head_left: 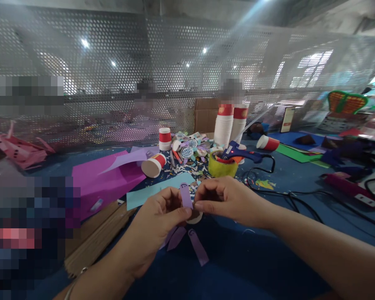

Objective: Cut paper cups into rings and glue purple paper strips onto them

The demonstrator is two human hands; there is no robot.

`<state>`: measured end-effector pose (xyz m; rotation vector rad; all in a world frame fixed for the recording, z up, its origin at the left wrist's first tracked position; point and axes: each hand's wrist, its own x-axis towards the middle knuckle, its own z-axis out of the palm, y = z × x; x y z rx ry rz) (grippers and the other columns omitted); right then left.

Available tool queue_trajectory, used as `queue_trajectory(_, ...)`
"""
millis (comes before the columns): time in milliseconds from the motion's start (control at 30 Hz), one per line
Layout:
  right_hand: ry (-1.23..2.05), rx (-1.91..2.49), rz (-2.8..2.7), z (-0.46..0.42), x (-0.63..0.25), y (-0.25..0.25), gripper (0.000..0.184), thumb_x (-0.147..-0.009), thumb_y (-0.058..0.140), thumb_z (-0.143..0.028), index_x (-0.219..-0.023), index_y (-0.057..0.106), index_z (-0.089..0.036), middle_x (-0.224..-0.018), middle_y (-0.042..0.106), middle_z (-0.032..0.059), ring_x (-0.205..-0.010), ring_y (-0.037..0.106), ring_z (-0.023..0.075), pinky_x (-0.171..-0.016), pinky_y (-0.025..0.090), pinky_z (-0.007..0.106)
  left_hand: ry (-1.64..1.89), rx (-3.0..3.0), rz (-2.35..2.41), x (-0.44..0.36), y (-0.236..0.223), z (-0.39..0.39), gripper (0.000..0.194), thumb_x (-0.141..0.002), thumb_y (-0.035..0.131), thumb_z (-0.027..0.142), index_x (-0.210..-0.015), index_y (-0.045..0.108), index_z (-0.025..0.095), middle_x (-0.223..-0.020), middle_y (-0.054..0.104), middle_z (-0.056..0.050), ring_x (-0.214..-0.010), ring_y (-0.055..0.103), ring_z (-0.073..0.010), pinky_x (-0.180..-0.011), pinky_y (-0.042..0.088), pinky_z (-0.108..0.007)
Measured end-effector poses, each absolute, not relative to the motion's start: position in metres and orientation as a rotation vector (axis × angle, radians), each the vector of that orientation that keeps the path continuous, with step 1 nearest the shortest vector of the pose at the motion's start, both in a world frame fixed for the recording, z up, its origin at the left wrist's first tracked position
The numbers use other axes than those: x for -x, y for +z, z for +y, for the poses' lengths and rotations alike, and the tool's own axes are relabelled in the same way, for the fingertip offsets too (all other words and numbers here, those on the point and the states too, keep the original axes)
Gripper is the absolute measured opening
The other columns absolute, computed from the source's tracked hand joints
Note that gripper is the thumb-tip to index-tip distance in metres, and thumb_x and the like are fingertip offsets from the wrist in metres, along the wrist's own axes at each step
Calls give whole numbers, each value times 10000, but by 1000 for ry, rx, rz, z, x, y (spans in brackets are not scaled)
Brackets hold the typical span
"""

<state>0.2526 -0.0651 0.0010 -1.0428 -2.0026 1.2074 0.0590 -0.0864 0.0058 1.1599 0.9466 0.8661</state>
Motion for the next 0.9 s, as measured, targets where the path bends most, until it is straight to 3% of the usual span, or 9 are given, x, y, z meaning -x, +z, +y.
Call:
queue_trajectory(433, 1036, 1080, -2043, -67, -251, 5, 150, -876, 608, -312, -809, 620, -178, -685, 568, -20, -620, 505, 115, -567, 406, 231, 839, -1160, 969, -61, 9, -87, 120, -759, 686, 207, -861, 635, 169, -856, 625, -26, -799, 558, -161, -721, 459, -281)
queue_trajectory(700, 251, 1256, -2045, -52, -283, 18, 156, -903, 554, -304, -802, 622, -207, -753, 647, 18, -668, 557, 155, -588, 416, 271, 1010, -1037, 1084, -56, 8, -81, 105, -730, 697, 233, -817, 703, 174, -847, 618, -21, -800, 528, -163, -769, 454, -307)
queue_trajectory(900, -157, 1482, -1968, -31, -327, 25, 122, -878, 564, -295, -833, 617, -195, -790, 658, 52, -685, 593, 189, -638, 456, 322, 1050, -1062, 1165, -49, 8, -77, 162, -743, 697, 280, -878, 736, 201, -821, 627, -10, -740, 475, -147, -643, 359, -264)
